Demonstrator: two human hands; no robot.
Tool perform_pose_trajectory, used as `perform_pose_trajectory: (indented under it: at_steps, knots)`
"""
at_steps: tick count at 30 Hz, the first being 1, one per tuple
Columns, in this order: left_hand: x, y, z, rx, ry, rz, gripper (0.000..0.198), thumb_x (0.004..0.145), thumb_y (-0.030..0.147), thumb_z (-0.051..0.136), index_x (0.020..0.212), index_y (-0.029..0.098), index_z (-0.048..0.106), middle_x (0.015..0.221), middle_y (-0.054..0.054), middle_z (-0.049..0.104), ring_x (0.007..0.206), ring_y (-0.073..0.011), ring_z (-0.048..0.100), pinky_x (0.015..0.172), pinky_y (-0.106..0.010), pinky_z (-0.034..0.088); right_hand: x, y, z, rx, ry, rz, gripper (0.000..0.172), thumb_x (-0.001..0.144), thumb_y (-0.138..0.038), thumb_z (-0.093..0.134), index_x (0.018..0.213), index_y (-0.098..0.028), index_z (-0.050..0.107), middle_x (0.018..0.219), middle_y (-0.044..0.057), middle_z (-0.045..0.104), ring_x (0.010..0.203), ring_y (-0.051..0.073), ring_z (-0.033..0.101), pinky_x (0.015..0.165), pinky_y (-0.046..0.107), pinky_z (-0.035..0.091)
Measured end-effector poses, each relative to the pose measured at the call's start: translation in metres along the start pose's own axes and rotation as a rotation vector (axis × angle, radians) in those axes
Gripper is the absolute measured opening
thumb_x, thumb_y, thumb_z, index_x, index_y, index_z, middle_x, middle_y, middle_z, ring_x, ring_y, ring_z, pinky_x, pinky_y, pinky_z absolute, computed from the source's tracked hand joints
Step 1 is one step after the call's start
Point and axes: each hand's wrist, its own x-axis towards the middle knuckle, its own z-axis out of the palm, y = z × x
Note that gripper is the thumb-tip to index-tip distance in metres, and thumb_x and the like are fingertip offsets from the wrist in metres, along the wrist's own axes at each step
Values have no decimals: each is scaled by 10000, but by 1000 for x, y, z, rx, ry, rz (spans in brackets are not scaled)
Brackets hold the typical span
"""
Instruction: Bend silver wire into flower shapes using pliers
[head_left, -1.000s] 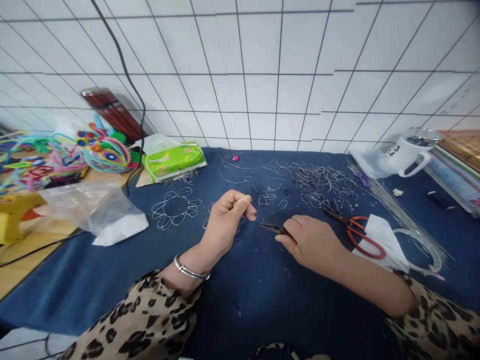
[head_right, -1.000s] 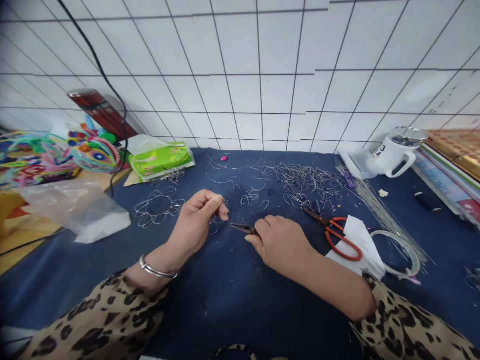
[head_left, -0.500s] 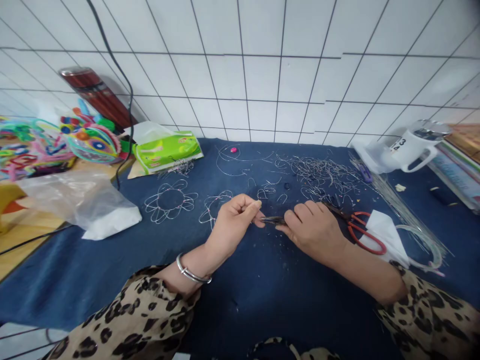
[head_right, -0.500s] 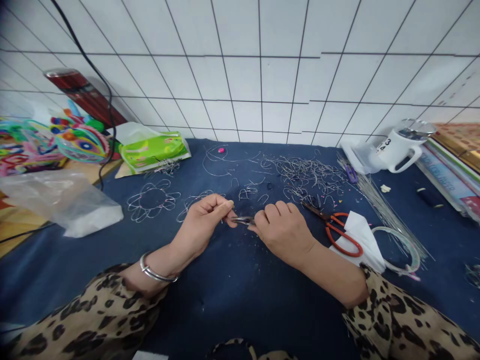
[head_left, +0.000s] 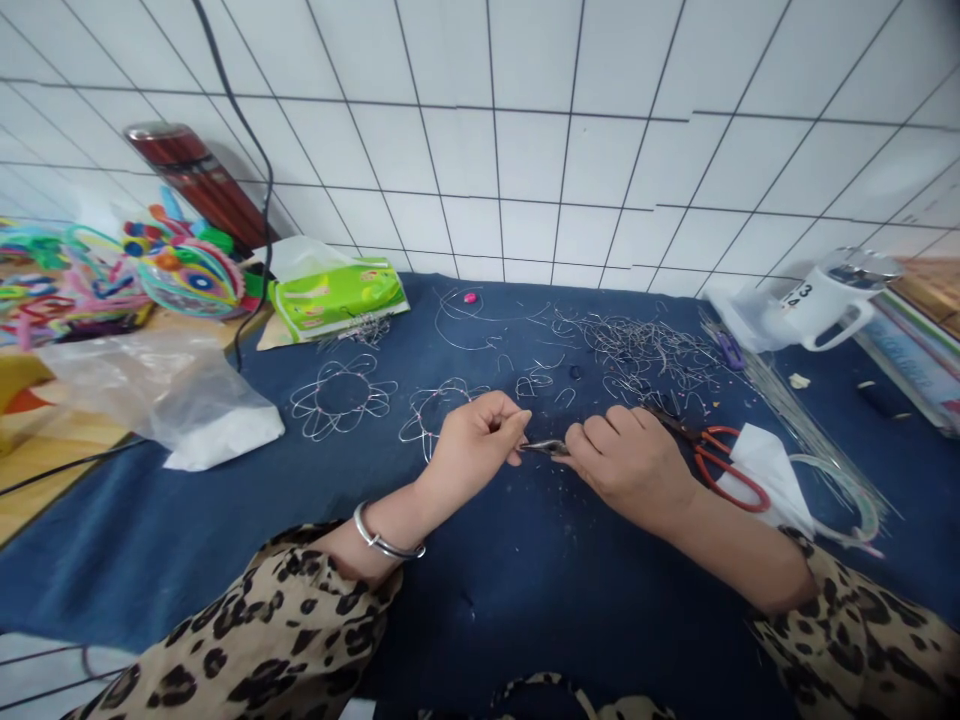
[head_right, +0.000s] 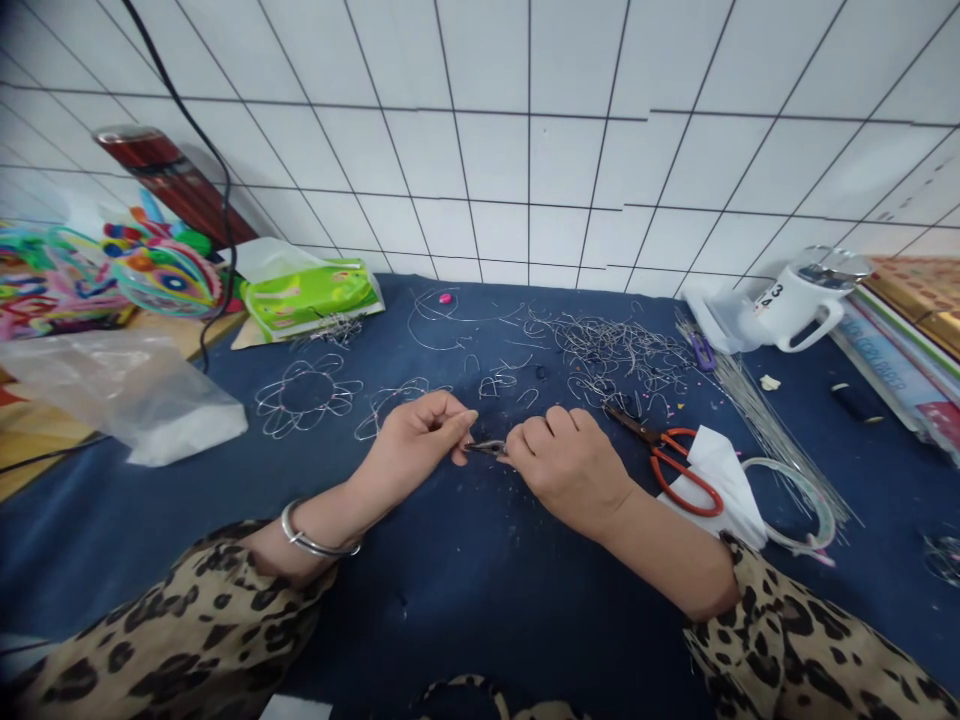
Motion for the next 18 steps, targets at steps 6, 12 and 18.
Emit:
perform_pose_trajectory:
  at_steps: [6, 12, 18]
  knots:
    - [-2, 0, 0, -15, -7, 66, 199, 847, 301, 535, 699, 169, 555, 563, 24, 591, 515, -95, 589, 548, -214, 438, -1, -2, 5, 82, -2, 74, 351, 936, -394, 336, 797, -168, 566, 713, 55, 522, 691, 179, 395, 615, 337, 213]
    - [-5, 3, -4, -20, 48, 157, 187, 864, 303, 522, 761, 160, 584, 635, 0, 648, 604, -108, 621, 649, -232, 477, -2, -3, 21, 243, -8, 170, 375, 921, -458, 362, 748, -182, 548, 709, 28, 551, 677, 158, 445, 623, 293, 252]
    - [-1, 7, -13, -70, 138, 136, 192, 850, 328, 542, 773, 157, 583, 689, -16, 677, 589, -112, 640, 617, -230, 497, 0, 1, 25, 228, 22, 185, 371, 914, -456, 378, 735, -180, 551, 709, 31, 543, 684, 157, 442, 650, 284, 272]
